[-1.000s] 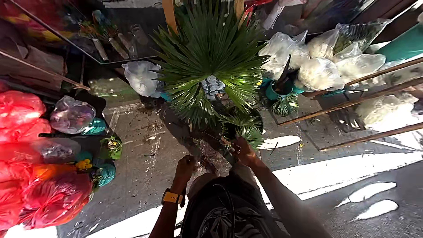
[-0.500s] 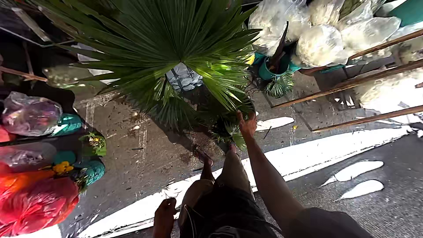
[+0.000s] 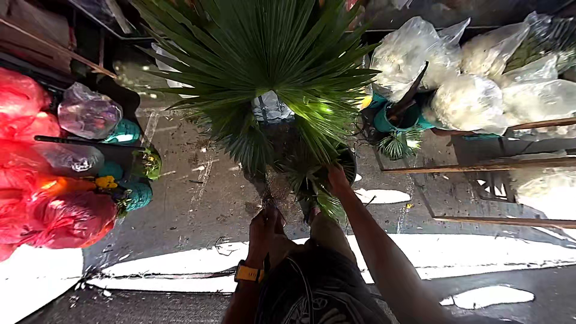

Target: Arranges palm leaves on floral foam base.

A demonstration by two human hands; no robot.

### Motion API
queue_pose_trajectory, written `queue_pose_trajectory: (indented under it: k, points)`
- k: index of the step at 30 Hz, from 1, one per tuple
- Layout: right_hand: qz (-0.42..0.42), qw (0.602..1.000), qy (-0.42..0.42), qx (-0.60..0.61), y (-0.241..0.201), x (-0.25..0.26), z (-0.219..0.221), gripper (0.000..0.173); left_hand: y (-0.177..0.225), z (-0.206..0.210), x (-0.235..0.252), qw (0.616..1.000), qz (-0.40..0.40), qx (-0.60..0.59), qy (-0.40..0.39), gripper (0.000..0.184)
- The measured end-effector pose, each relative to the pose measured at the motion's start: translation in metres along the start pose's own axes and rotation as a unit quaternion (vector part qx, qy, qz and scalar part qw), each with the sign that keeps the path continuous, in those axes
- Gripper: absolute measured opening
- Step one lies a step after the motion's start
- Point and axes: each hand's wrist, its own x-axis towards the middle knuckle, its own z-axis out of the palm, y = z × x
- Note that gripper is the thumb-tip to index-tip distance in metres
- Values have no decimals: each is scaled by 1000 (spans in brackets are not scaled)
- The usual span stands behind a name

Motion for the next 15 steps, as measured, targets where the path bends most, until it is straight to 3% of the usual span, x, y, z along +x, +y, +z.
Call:
queue_pose_trajectory:
  k: [3, 5, 8, 12, 15]
  points:
    - [17, 992, 23, 123, 19, -58, 0, 30, 20, 21, 6, 998, -8, -36, -54, 35]
    - [34, 983, 33, 176, 28, -93, 2, 38, 26, 35, 1, 985, -30, -144, -87, 34]
    - [48, 973, 7, 226, 38, -122, 8, 39, 39, 39, -11, 962, 5, -273, -26, 25]
    - [5, 984, 36, 175, 29, -132, 5, 31, 50, 0, -12, 987, 117, -113, 19, 19]
    - [-47, 988, 35, 142, 26, -130, 18, 24, 59, -19, -5, 991, 86, -100, -14, 21]
